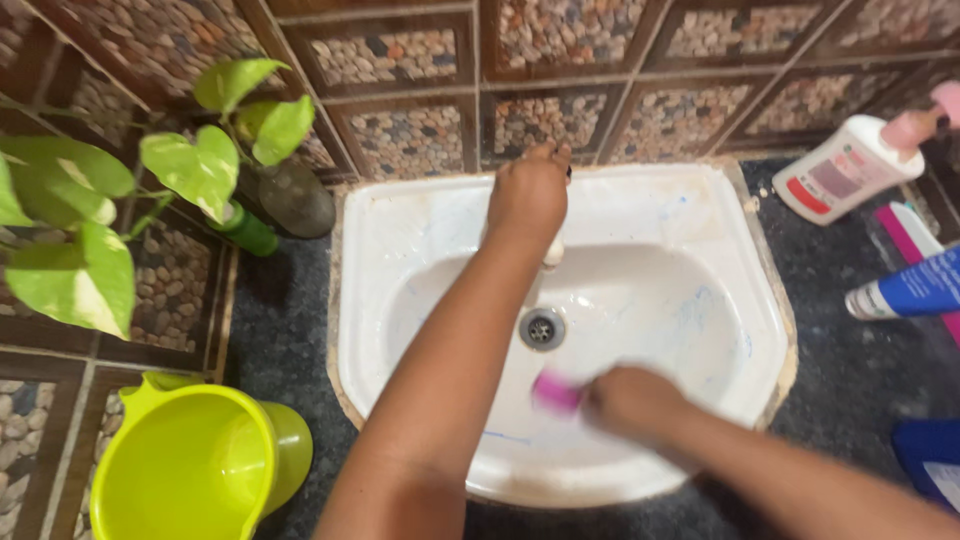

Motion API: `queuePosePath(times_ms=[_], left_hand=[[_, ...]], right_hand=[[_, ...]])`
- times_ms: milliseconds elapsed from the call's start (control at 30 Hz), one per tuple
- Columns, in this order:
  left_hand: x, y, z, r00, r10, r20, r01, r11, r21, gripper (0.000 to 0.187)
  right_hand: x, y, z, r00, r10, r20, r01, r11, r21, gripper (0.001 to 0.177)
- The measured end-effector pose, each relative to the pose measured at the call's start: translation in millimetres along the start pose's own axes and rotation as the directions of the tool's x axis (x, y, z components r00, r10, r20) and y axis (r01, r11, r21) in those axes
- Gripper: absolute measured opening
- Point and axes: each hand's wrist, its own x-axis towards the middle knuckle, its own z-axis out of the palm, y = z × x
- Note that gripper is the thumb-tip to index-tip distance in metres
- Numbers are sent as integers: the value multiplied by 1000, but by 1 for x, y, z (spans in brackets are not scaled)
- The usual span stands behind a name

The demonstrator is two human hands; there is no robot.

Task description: The person pours blue liquid detergent into a bathroom sink and then scrubs the sink with a pink brush. They rinse the brush in a yellow cup and continue scrubbing the sink basin and faucet area.

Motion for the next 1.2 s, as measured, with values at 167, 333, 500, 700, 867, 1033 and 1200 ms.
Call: queuePosePath(times_ms=[167, 333, 500, 700, 867, 1033, 1200], left_hand=[[6, -2, -7, 1000, -14, 14, 14, 999, -40, 34], [4, 4, -11, 996, -88, 22, 90, 992, -89, 36], [4, 0, -9, 997, -67, 34, 69, 994, -82, 31], [4, 1, -6, 998, -62, 22, 63, 996, -62, 36], [4, 1, -4, 995, -31, 92, 28, 999, 34, 40], [-73, 26, -28, 991, 126, 55, -125, 992, -19, 24], [-176, 43, -55, 952, 242, 189, -203, 958, -205, 12]], right_hand=[[28, 49, -51, 956, 201, -214, -229, 967, -113, 39], [-1, -12, 6, 992, -119, 30, 113, 980, 163, 34], [35, 39, -35, 981, 101, -164, -118, 988, -99, 34], [17, 5, -16, 994, -1, -111, 7, 999, 53, 32], [-14, -47, -5, 998, 5, 69, -1, 999, -54, 41], [0, -7, -18, 998, -36, 48, 38, 998, -43, 46], [12, 8, -1, 999, -18, 50, 18, 1000, -4, 36]])
